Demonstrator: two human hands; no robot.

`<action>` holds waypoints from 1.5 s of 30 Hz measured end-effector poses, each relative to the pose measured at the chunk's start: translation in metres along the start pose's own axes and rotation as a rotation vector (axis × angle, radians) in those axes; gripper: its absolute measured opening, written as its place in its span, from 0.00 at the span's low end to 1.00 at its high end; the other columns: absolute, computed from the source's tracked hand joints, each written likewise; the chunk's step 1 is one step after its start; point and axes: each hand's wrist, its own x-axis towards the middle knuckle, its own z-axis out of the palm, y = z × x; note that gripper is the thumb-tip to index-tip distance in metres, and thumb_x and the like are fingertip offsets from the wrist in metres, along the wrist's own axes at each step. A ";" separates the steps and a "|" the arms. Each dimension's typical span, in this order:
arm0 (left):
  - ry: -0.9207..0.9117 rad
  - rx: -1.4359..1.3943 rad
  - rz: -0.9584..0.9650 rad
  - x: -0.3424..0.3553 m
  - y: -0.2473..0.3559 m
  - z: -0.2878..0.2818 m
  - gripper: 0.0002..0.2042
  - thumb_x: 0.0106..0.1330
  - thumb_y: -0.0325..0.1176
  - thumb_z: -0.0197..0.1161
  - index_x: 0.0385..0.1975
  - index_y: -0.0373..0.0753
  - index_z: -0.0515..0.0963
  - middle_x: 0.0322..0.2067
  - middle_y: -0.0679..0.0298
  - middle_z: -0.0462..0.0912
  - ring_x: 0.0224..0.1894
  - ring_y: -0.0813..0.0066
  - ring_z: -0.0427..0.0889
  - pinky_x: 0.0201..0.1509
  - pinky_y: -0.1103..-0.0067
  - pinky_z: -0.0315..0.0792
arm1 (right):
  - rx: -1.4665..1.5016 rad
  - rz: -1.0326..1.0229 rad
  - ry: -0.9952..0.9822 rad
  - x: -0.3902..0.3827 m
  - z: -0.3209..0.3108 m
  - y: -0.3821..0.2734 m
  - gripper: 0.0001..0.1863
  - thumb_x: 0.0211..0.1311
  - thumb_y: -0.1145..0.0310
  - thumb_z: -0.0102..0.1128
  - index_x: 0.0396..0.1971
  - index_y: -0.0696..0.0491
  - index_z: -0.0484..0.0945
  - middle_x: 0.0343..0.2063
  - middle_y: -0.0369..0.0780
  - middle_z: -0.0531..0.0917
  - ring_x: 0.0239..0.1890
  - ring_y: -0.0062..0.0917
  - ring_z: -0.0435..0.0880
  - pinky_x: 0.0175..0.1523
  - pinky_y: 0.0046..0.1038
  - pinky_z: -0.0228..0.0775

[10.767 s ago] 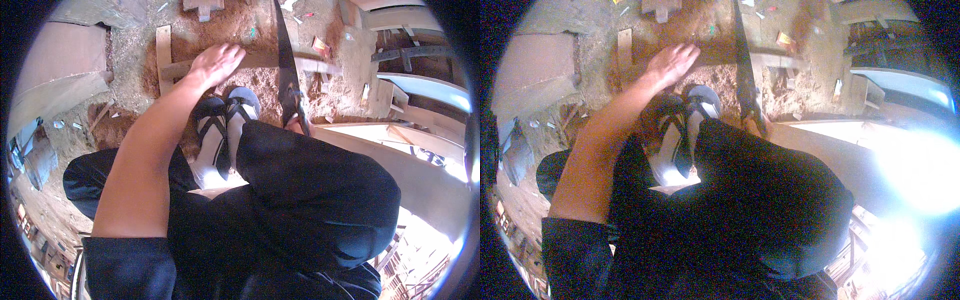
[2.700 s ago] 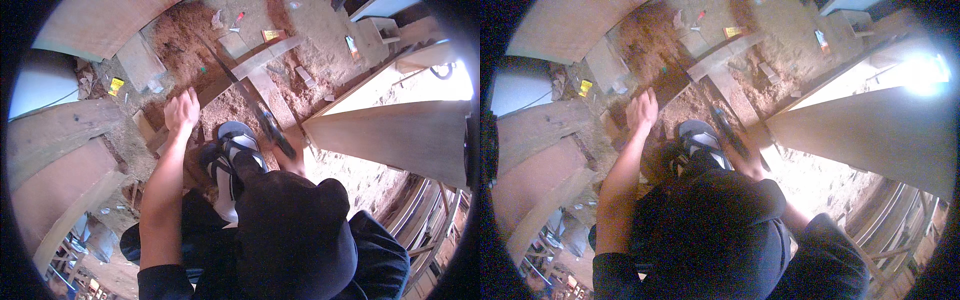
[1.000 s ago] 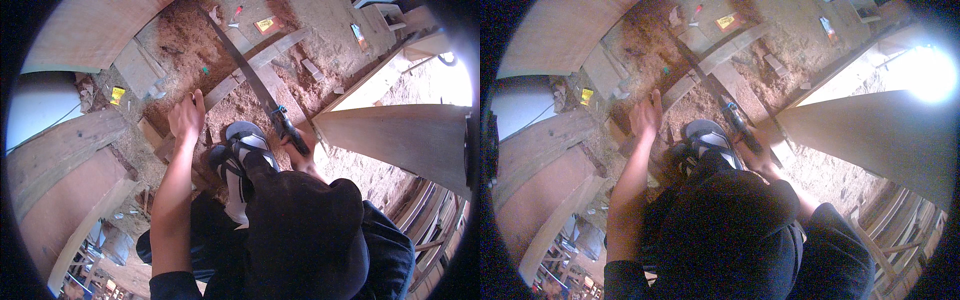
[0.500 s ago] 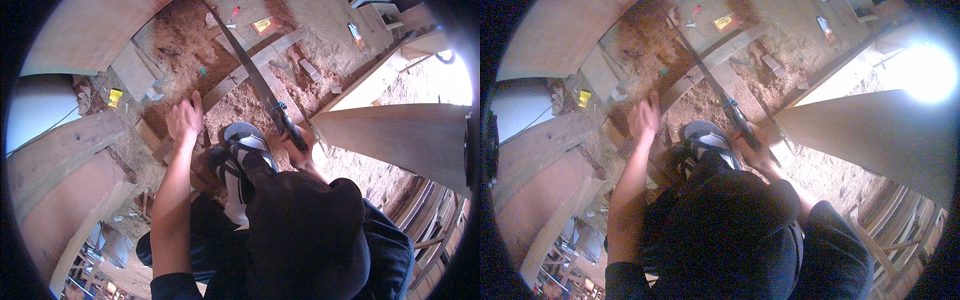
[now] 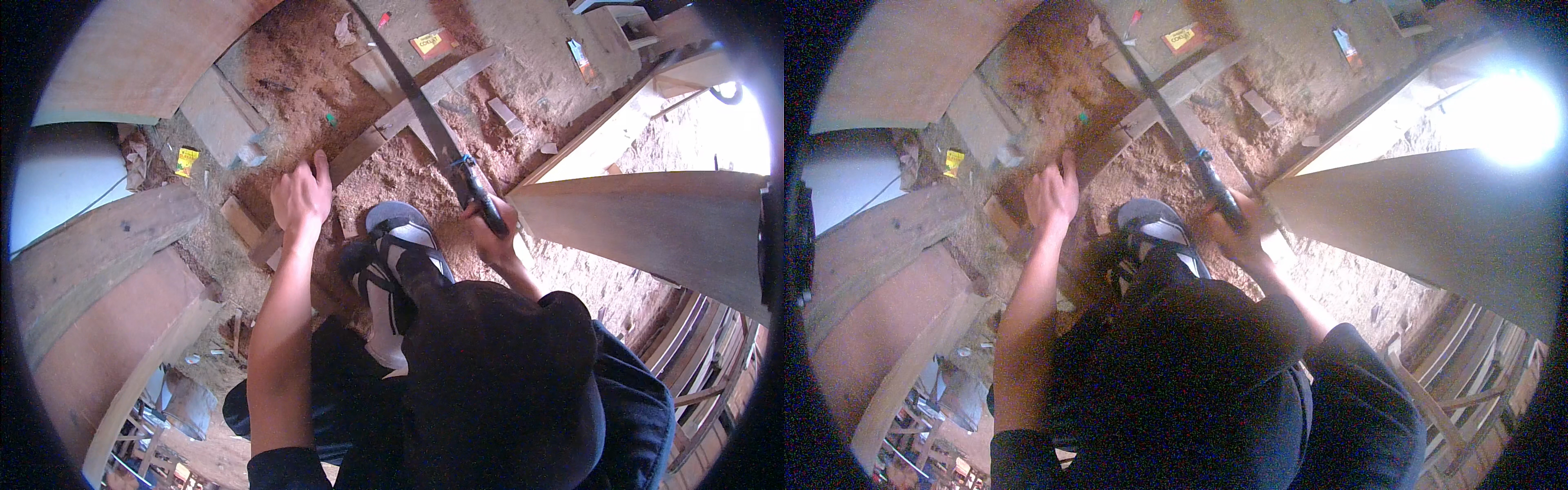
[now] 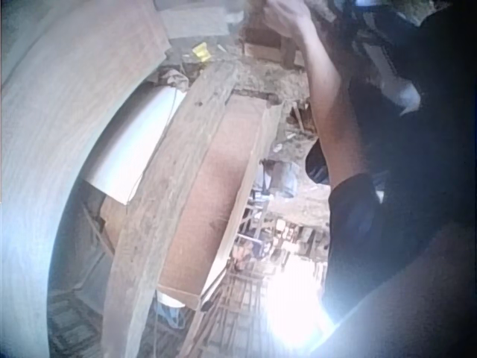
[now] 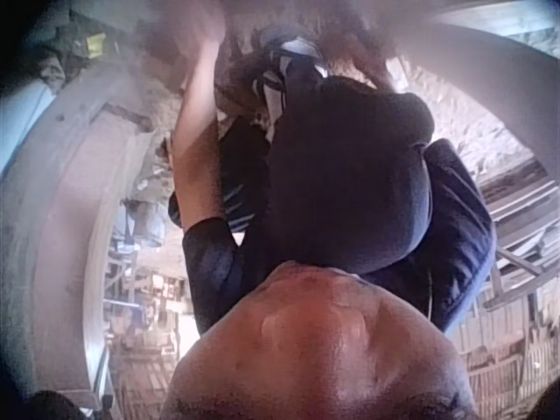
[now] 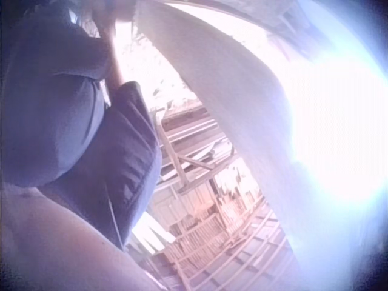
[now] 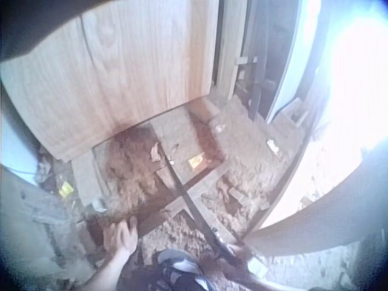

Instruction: The person is sawing a piece of wood using a hand saw. They hold the wood steady with one hand and use the saw with the other to cut through the material.

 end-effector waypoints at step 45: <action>0.008 -0.048 -0.039 -0.001 0.000 0.000 0.30 0.73 0.55 0.37 0.32 0.36 0.82 0.27 0.45 0.84 0.36 0.50 0.84 0.50 0.62 0.73 | 0.073 0.051 0.142 0.034 0.007 0.038 0.04 0.51 0.78 0.50 0.22 0.60 0.75 0.12 0.33 0.70 0.12 0.13 0.63 0.16 0.20 0.50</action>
